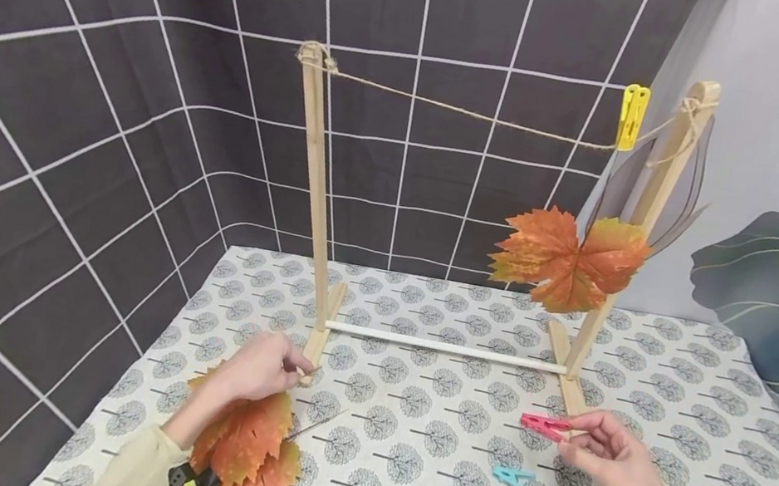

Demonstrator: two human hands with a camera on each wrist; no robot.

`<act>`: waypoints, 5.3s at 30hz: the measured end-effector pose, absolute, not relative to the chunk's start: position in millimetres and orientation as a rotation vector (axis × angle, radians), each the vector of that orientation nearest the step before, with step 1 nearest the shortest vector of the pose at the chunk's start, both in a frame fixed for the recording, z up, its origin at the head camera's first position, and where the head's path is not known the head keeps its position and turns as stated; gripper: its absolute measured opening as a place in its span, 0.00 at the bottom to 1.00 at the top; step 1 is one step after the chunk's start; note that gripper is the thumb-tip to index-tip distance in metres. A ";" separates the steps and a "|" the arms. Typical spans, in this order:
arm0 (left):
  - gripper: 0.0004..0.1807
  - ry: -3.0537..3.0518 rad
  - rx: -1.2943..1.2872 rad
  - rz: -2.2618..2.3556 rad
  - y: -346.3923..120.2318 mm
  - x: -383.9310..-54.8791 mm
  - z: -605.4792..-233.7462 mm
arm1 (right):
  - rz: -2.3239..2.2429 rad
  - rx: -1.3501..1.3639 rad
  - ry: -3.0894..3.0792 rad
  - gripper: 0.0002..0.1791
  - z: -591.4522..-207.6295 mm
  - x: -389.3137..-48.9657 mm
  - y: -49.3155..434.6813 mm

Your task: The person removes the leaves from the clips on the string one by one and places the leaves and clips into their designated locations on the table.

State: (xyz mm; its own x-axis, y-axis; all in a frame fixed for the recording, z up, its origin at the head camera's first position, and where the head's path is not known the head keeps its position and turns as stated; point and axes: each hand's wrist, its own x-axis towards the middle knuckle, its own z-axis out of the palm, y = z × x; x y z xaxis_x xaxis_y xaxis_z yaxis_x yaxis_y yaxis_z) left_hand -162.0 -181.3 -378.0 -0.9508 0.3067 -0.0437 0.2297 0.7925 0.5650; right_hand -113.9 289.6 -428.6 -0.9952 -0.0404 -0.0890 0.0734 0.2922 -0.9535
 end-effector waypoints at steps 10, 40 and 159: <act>0.15 2.849 0.468 0.901 -180.1 -158.4 -393.7 | -1.838 0.084 2.450 0.19 -440.4 -110.3 289.1; 0.17 3.003 0.699 0.955 -185.6 -150.8 -447.0 | -1.941 0.089 2.388 0.16 -458.7 -109.3 288.6; 0.17 2.470 0.727 2.216 -69.7 -203.9 -297.5 | -1.575 -0.566 2.961 0.16 -242.9 -161.7 309.6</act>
